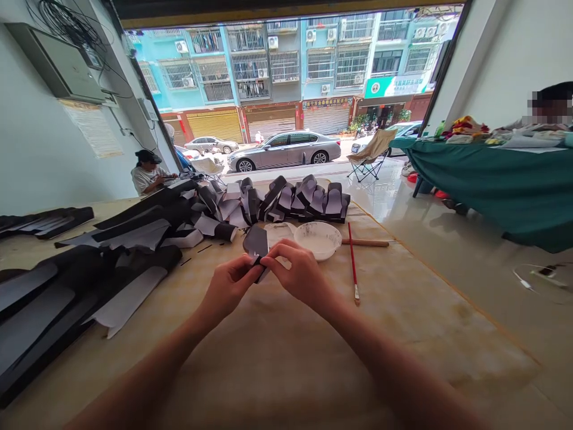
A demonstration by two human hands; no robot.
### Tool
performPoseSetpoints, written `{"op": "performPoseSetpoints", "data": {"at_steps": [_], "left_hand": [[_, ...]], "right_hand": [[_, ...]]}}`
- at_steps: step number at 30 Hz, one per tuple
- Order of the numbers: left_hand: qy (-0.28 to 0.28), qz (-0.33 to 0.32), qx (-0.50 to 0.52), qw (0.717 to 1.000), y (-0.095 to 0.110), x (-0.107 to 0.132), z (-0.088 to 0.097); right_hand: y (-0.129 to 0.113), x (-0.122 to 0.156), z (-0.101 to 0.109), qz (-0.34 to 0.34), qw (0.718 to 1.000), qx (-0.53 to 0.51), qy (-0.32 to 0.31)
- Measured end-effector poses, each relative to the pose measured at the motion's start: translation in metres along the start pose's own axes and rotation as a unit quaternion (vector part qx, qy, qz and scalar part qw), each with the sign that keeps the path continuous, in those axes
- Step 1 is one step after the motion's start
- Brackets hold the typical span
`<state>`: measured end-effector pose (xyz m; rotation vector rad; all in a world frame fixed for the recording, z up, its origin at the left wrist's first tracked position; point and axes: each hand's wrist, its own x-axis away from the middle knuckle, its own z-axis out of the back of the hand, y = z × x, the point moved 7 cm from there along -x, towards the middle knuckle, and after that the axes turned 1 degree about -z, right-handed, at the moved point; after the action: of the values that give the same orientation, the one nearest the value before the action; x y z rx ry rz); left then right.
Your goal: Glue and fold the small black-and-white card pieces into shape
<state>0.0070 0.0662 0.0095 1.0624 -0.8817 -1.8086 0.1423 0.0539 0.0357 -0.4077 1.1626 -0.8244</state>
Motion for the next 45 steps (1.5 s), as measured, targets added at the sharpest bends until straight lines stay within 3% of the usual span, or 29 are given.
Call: {"op": "performPoseSetpoints", "data": {"at_steps": [5, 10, 14, 17, 20, 23, 26, 31, 40, 45], "left_hand": [[-0.037, -0.037, -0.089, 0.995, 0.011, 0.0, -0.001], [-0.063, -0.04, -0.109, 0.991, 0.012, 0.0, -0.001], [-0.082, -0.026, -0.088, 0.992, 0.009, 0.0, -0.004], [-0.084, 0.022, -0.019, 0.996, 0.003, 0.0, -0.005], [-0.058, 0.068, 0.107, 0.99, -0.003, -0.001, -0.003], [-0.03, 0.091, 0.246, 0.965, -0.007, -0.001, -0.002], [-0.019, 0.091, 0.312, 0.945, -0.009, 0.0, -0.003], [0.009, 0.056, 0.322, 0.945, -0.007, 0.001, -0.003], [0.083, -0.003, 0.267, 0.96, -0.002, 0.002, 0.004], [0.118, 0.013, 0.295, 0.948, -0.006, 0.003, 0.004]], "right_hand": [[0.0, 0.0, -0.002, 0.014, 0.999, 0.027, -0.019], [0.002, 0.002, -0.007, 0.009, 0.999, 0.033, -0.042], [0.005, 0.001, -0.009, 0.003, 0.997, 0.05, -0.052], [0.009, -0.001, -0.004, -0.02, 0.998, 0.048, -0.035], [0.011, -0.002, 0.002, -0.032, 0.999, 0.011, -0.031], [0.008, -0.002, 0.002, -0.003, 0.999, -0.028, -0.03], [0.006, 0.0, 0.002, 0.015, 0.999, -0.043, 0.022], [-0.006, 0.011, -0.002, 0.048, 0.993, 0.001, 0.104], [-0.014, 0.018, -0.012, 0.069, 0.991, 0.007, 0.115], [-0.013, 0.018, -0.011, 0.064, 0.991, 0.015, 0.119]]}}
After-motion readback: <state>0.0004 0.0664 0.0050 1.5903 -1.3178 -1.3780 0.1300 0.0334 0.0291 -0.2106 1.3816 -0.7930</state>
